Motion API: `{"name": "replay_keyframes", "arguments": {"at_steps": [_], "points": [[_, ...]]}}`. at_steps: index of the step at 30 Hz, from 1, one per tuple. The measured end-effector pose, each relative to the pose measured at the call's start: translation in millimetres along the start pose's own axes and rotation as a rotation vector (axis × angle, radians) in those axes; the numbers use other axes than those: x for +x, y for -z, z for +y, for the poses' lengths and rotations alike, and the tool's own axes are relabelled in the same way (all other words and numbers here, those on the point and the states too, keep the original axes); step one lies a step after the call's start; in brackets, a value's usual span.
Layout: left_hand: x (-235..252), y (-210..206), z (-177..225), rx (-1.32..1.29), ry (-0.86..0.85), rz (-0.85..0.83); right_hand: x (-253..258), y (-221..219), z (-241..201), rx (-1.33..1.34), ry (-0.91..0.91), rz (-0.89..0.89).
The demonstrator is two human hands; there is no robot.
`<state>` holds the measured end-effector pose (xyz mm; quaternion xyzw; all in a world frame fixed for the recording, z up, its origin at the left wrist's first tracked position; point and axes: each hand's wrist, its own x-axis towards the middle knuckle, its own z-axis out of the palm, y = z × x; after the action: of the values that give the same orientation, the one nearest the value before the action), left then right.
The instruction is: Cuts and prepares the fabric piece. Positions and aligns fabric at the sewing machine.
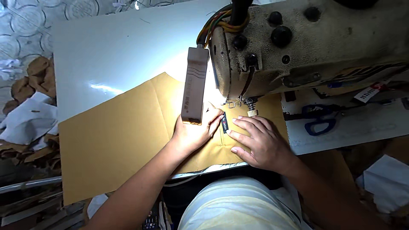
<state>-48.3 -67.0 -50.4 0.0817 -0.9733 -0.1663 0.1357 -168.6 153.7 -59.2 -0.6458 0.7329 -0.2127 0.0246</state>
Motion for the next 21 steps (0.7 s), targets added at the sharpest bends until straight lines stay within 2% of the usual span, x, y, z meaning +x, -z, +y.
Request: {"name": "replay_keyframes", "arguments": {"at_steps": [6, 10, 13, 21], "points": [[7, 3, 5, -0.011, -0.025, -0.048, 0, 1, -1, 0.008, 0.001, 0.004], [17, 17, 2, -0.088, -0.004, -0.218, 1, 2, -1, 0.010, 0.000, 0.003], [23, 24, 0, -0.100, -0.007, -0.275, 1, 2, -1, 0.021, -0.004, 0.007], [18, 14, 6, -0.101, 0.129, -0.175, 3, 4, -2, 0.006, 0.020, 0.004]]}}
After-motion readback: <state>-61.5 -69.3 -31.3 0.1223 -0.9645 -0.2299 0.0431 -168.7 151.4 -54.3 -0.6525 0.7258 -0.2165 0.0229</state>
